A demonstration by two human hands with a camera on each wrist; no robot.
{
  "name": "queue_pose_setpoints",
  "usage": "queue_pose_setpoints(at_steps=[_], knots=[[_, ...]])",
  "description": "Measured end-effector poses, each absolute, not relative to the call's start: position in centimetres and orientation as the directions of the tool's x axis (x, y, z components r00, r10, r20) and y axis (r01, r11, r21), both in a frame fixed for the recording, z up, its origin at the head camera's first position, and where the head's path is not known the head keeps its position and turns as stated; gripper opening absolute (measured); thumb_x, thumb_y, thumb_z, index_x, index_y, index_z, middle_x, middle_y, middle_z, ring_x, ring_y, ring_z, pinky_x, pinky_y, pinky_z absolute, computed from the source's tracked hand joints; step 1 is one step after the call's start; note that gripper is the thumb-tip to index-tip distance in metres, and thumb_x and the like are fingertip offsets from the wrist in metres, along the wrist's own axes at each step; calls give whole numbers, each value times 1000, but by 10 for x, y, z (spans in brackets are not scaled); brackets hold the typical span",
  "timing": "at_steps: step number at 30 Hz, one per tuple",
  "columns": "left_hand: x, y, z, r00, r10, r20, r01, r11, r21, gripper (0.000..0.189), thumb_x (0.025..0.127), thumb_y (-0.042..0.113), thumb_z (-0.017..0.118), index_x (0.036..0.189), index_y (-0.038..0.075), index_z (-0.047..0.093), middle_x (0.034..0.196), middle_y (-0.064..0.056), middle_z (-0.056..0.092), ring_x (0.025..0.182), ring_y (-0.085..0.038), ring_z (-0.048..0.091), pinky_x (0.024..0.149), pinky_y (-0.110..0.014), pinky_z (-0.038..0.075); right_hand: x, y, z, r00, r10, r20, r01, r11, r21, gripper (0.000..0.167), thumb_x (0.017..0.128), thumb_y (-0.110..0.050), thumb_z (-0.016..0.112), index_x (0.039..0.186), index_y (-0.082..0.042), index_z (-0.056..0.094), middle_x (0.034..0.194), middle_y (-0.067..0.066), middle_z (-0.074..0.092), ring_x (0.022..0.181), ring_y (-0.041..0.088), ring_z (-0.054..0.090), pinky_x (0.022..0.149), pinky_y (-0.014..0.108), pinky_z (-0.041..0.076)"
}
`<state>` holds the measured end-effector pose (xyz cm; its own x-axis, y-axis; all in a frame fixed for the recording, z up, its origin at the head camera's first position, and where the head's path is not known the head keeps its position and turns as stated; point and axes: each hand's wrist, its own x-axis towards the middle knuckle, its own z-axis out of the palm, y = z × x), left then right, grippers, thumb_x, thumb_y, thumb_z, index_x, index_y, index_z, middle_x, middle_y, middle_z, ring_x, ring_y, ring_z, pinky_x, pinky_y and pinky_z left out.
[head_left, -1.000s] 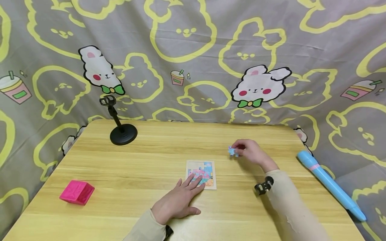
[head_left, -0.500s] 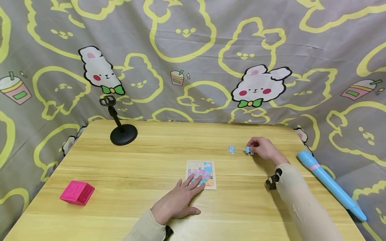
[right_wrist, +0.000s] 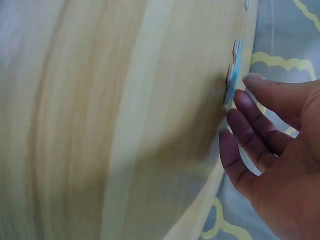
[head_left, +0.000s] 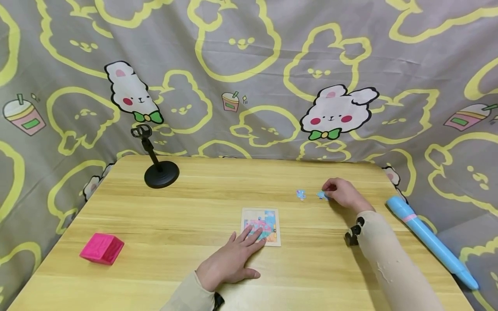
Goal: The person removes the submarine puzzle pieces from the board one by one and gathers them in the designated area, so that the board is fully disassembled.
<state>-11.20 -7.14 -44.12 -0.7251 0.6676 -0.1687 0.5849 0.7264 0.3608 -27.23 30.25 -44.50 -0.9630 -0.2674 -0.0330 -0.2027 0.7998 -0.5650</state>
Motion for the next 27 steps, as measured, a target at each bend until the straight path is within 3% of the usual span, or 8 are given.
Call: queue_pose_setpoints(at_steps=[7, 13, 20, 27], knots=[[-112, -72, -441, -724, 668, -170, 584, 726, 364, 79, 86, 44, 72, 152, 15, 39, 160, -7, 25, 147, -30, 14, 110, -58, 26, -261, 290, -438, -962, -272, 6, -229, 797, -559, 15, 95, -4, 59, 106, 4, 65, 100, 14, 60, 92, 30, 57, 82, 47, 47], [-112, -71, -440, -726, 664, -176, 580, 730, 361, 79, 86, 44, 72, 152, 15, 39, 160, -7, 24, 147, -30, 14, 111, -58, 25, -246, 253, -431, -926, -371, 68, -342, 750, -567, 16, 94, -6, 63, 107, 1, 67, 103, 12, 61, 95, 30, 59, 86, 50, 47], [-114, -72, -441, -729, 660, -180, 574, 734, 364, 78, 87, 44, 71, 152, 15, 39, 160, -7, 24, 147, -30, 14, 111, -57, 25, -229, 202, -431, -871, -489, 49, -430, 708, -560, 19, 93, -9, 66, 112, -8, 70, 104, 2, 62, 95, 22, 60, 82, 42, 50], [-114, -72, -441, -729, 656, -197, 566, 738, 366, 78, 88, 45, 71, 152, 15, 39, 160, -6, 24, 147, -29, 13, 111, -57, 25, -223, 165, -437, -807, -591, 15, -494, 661, -565, 17, 93, -9, 67, 110, -9, 70, 102, -1, 61, 91, 18, 58, 80, 38, 49]])
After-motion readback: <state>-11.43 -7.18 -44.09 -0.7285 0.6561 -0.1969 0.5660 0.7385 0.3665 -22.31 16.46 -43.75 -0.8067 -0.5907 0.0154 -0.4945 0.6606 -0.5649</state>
